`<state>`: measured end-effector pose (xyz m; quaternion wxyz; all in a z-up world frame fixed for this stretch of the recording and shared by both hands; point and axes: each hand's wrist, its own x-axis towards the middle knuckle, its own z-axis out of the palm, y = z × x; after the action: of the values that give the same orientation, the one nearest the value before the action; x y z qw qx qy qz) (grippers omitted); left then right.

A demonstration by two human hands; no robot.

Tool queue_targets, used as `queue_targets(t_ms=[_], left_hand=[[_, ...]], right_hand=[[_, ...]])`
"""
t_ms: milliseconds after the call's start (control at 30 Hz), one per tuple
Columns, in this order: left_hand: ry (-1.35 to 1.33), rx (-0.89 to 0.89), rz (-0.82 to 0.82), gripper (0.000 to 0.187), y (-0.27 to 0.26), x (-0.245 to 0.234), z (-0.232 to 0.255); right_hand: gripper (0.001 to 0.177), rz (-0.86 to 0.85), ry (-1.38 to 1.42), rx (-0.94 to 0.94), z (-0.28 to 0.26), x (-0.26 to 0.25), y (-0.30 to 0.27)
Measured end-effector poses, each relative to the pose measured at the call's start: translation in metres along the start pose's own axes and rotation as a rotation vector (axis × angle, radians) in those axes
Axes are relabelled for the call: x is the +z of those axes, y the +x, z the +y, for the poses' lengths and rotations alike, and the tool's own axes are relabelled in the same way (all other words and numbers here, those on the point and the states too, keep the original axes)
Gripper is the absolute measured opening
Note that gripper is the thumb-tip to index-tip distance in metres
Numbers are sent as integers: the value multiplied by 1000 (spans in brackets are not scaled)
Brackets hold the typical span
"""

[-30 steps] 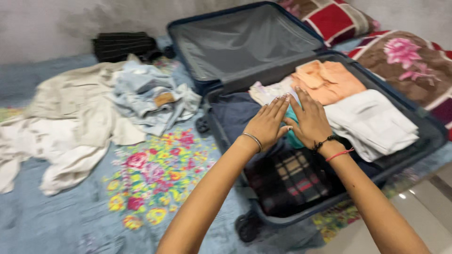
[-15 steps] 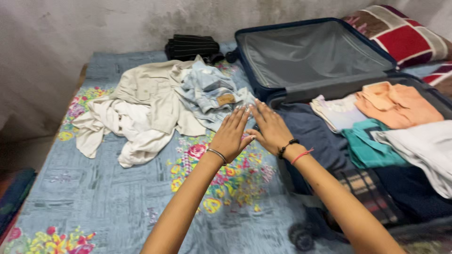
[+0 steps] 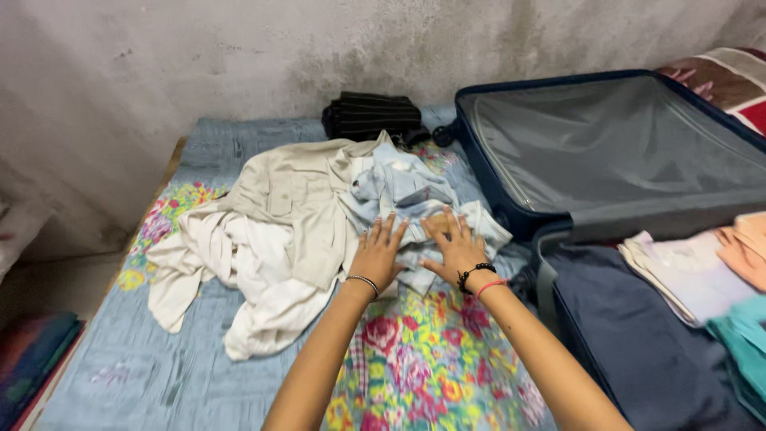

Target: The person folds an orange shirt, white pants, light blue jeans, and tan cargo pants on a bed and places them into an open suitcase.

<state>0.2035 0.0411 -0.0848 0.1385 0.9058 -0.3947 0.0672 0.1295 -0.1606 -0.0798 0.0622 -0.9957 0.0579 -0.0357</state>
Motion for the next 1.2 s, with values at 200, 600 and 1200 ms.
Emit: queue_targets(t_ms=[200, 600, 1200], left_hand=[[286, -183, -4, 119, 70, 11, -48], [48, -181, 90, 38, 120, 55, -104], [-844, -372, 484, 27, -88, -39, 81]], right_hand=[[137, -129, -62, 299, 26, -5, 51], [69, 227, -6, 312, 60, 62, 80], [51, 884, 504, 85, -48, -47, -113]])
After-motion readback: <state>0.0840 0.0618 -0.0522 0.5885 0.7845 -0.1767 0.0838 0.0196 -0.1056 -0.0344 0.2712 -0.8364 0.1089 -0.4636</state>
